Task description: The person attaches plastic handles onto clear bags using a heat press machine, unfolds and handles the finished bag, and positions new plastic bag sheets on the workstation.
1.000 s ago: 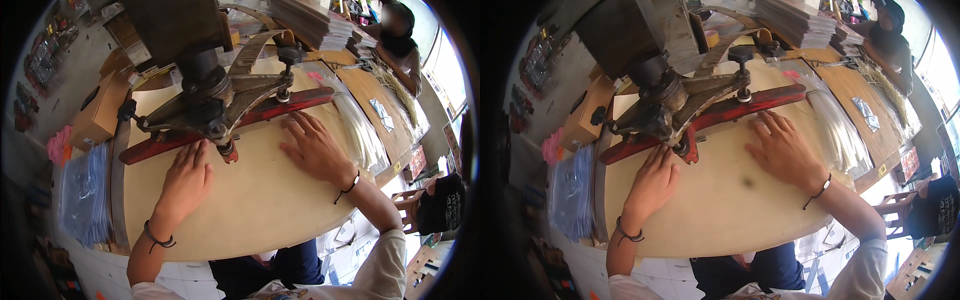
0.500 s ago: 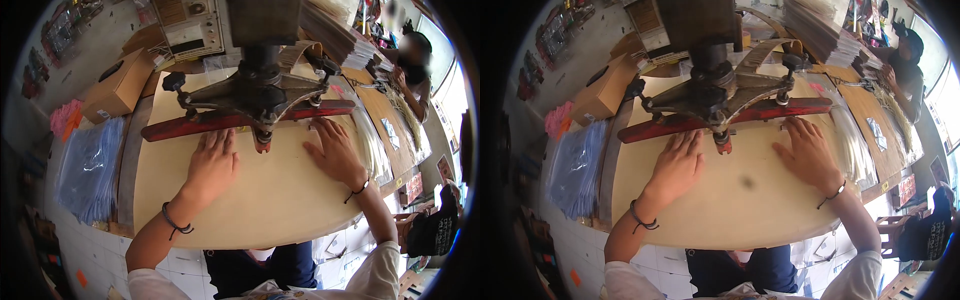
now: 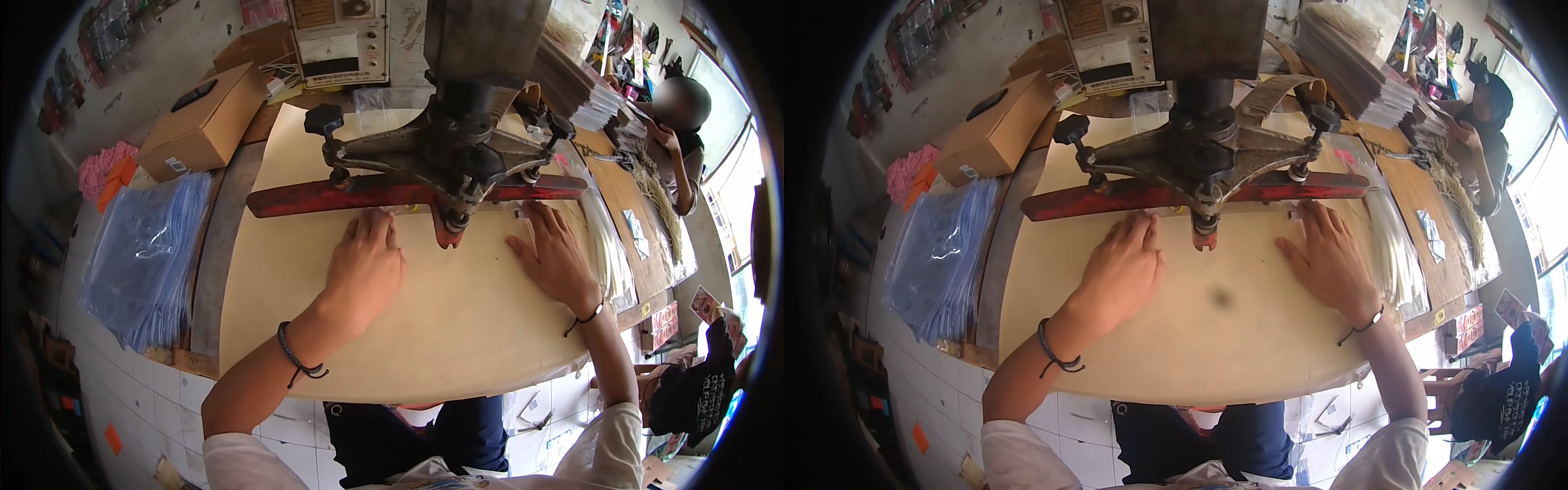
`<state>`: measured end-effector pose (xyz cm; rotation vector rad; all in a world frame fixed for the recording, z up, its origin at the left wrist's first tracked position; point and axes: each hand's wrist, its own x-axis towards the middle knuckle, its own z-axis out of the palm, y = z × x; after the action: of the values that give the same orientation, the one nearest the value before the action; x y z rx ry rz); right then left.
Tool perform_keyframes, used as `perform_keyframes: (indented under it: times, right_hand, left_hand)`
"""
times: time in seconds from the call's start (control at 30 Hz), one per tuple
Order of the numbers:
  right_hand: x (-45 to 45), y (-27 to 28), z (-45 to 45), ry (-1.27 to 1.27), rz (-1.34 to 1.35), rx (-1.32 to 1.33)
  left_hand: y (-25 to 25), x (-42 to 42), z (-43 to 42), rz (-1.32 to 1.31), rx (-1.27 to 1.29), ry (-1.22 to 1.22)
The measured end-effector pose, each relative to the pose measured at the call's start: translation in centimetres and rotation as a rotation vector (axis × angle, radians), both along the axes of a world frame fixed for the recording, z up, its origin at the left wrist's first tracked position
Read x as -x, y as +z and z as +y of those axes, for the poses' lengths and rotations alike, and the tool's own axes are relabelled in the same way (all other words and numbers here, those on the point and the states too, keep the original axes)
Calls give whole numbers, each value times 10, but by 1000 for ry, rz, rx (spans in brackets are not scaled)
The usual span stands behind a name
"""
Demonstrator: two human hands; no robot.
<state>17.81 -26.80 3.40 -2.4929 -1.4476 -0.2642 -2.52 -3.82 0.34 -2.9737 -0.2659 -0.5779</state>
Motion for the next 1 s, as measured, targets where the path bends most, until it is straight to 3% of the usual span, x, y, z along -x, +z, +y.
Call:
perform_keyframes:
  times: [0.57,0.67,0.77,0.9,0.97,1.0]
  right_hand:
    - [-1,-7,-4,22,4,6]
    - [-4,-11,-5,13,-27,30]
    - [7,1,-17,83,-86,33]
    - [39,47,-57,65,-14,22]
    - [38,52,-84,-81,-12,-49]
    - [38,55,-97,-187,19,-71]
  left_hand:
    - [-4,-2,-7,-56,-57,43]
    - [-10,-5,-7,-80,-270,79]
    - [25,3,-28,206,-118,69]
    - [43,15,-49,411,149,-238]
    - [49,13,-52,528,368,-524]
    - [44,13,-55,475,353,-616]
